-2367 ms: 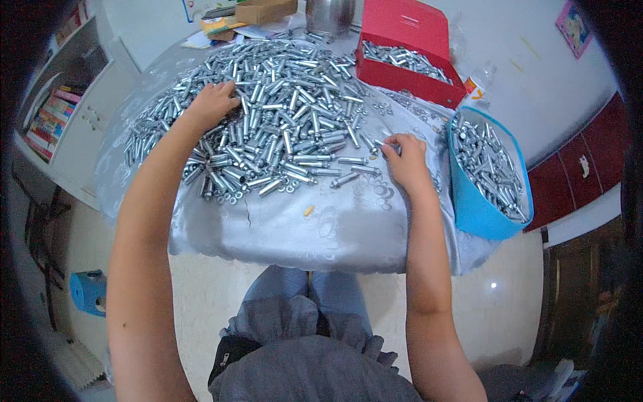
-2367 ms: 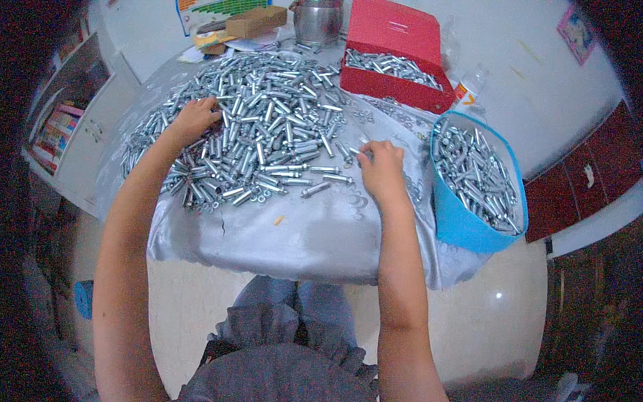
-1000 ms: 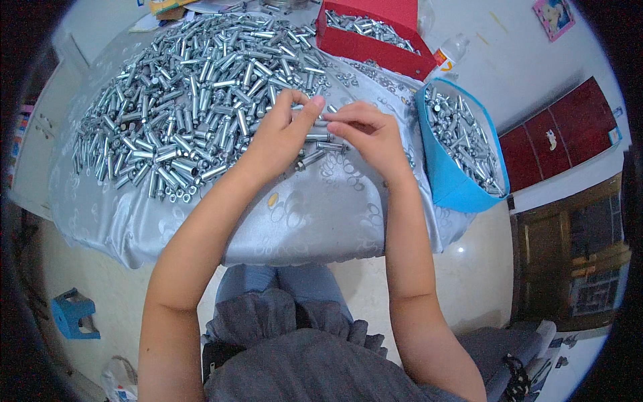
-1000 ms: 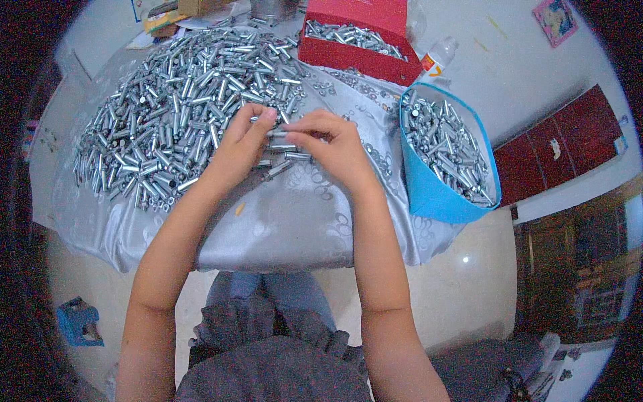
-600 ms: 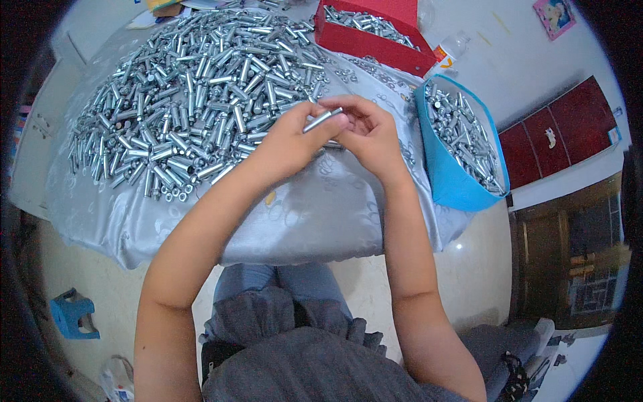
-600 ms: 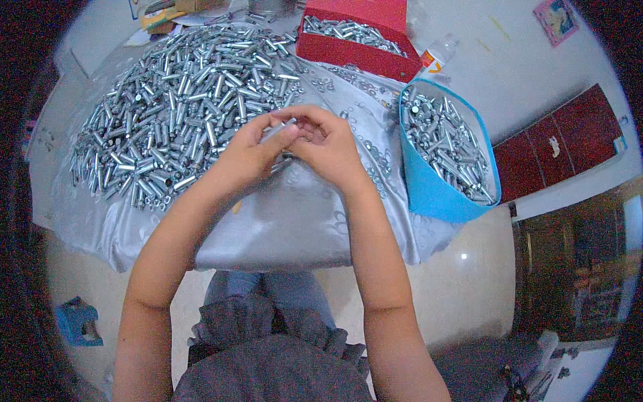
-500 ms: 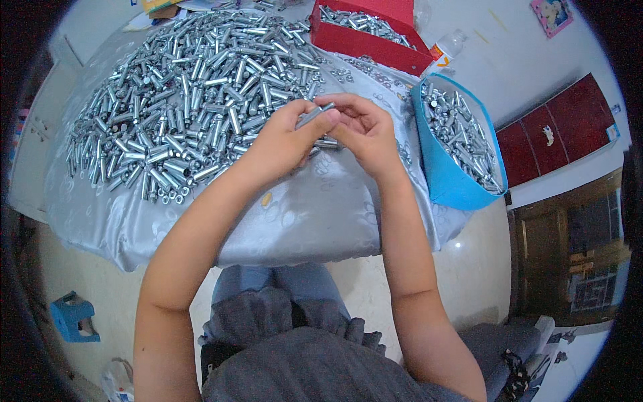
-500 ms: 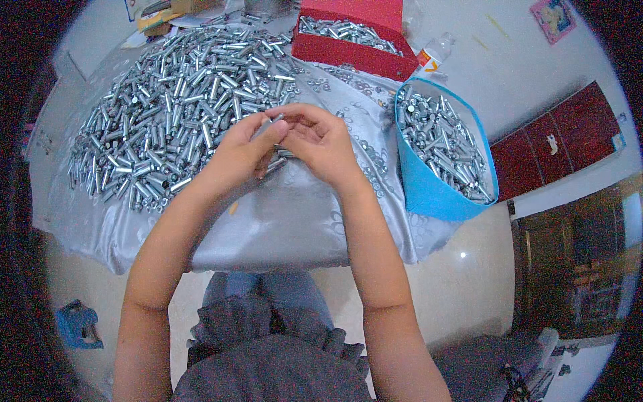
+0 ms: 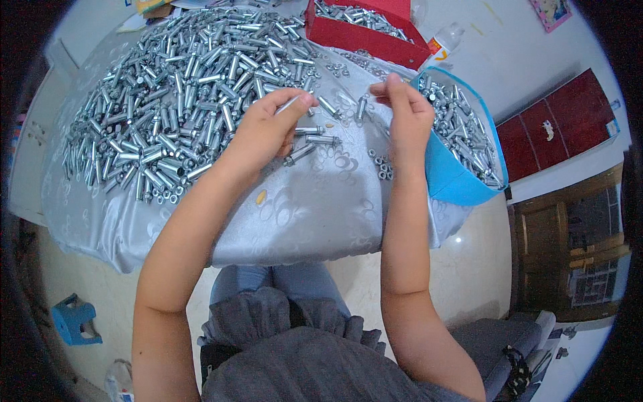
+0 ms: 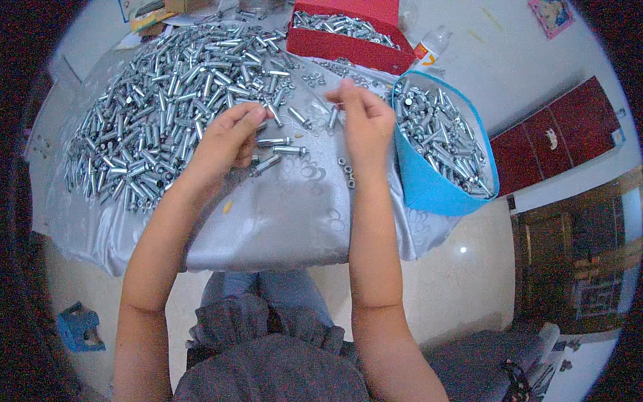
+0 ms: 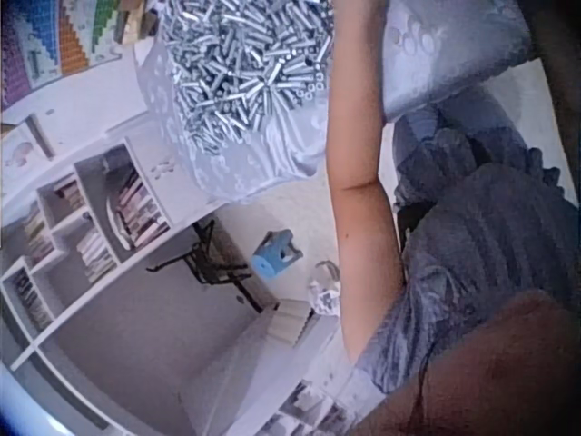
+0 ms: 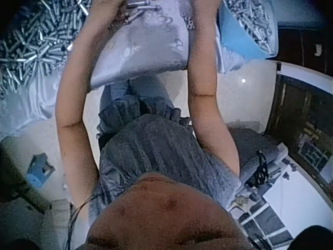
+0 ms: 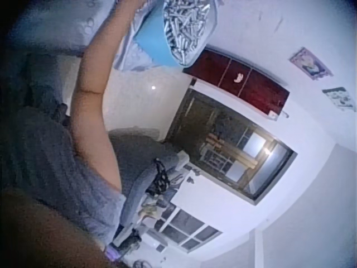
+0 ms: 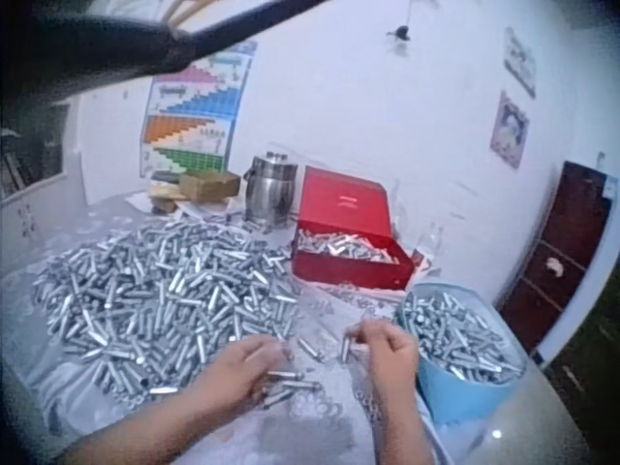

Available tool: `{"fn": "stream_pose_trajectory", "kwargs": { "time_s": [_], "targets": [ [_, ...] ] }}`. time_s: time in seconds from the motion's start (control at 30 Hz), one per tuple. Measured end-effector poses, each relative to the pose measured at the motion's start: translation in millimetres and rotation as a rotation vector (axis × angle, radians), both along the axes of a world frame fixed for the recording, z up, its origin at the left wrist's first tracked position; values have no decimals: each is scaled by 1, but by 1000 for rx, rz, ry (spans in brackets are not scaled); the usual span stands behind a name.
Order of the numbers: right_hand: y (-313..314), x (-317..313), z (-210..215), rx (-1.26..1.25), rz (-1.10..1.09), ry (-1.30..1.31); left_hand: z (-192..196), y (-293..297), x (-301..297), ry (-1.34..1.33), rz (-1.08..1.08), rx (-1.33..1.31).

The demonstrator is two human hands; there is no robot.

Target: The person sits at a table covered with a large pile of metal bolts and washers. They repeatedly pick up a bolt and a washer, thread the washer onto the bolt, and place the assembled unit into a blue plastic container. The person continues this repetitive assembly process throughout the clip.

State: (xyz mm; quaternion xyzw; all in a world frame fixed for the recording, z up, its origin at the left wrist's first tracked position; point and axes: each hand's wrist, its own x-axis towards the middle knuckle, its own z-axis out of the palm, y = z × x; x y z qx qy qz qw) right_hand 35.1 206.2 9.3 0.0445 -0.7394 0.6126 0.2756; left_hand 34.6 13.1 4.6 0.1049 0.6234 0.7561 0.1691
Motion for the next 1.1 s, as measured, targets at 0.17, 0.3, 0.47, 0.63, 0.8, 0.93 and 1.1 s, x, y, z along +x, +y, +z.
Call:
{"fn": "stream_pose_trajectory", "kwargs": {
  "time_s": [0.17,0.3,0.47,0.63,0.8,0.93,1.1],
  "targets": [
    [34,-14,-24,453,-346,-262,2,-9,-2,-57,12,19],
    [37,-2,-30,800,-412,-501,3,-8,-2,-34,44,-42],
    [41,0,-29,739,-359,-564,1,-8,-3,-1,54,-65],
    [41,-3,-30,691,-299,-576,4,-9,-2,-2,55,-76],
    [50,-7,-39,768,-304,-593,3,-8,0,40,55,-84],
    [45,-5,-34,760,-331,-580,5,-9,1,45,54,-108],
    [33,-4,-22,564,-251,-439,4,-8,0,45,18,-128]
  ]
}}
